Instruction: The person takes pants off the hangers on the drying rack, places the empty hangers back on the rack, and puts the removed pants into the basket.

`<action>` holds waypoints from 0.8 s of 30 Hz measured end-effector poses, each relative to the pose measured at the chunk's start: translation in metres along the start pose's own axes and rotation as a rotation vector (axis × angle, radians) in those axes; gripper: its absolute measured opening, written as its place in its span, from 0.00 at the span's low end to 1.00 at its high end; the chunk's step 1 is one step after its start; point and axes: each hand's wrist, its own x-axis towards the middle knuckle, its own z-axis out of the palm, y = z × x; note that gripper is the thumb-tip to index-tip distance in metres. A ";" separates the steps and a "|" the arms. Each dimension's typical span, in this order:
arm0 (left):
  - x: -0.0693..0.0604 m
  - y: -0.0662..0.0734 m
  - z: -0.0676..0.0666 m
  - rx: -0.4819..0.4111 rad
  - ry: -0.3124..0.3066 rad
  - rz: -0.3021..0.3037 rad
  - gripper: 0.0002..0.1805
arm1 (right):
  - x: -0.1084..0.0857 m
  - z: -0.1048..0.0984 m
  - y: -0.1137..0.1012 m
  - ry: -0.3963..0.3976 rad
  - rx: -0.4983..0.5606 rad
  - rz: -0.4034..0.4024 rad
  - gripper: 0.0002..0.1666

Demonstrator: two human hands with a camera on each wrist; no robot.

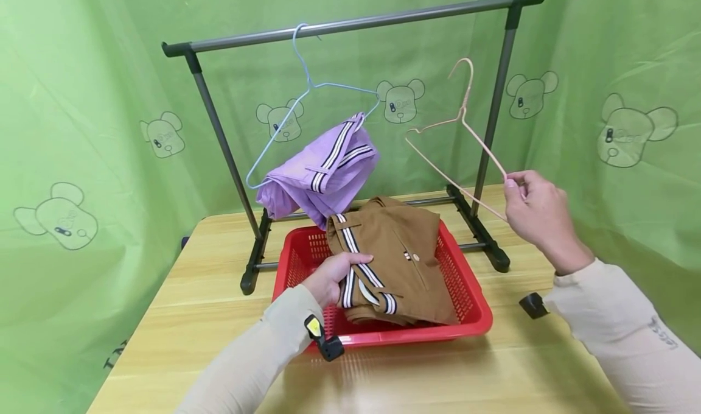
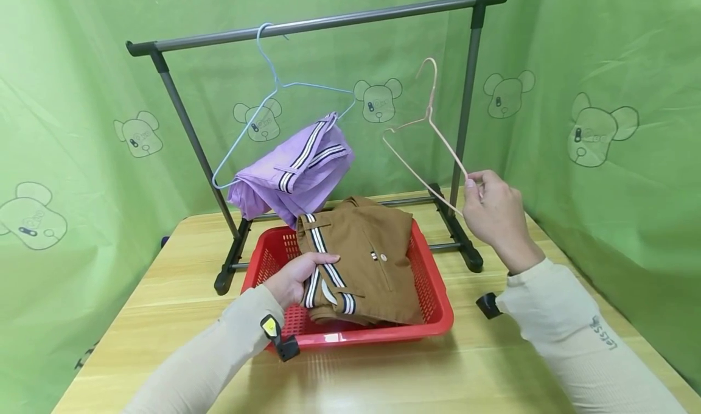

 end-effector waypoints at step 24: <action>0.001 -0.010 -0.014 0.281 0.322 0.082 0.16 | 0.001 0.003 0.001 0.008 -0.009 -0.008 0.27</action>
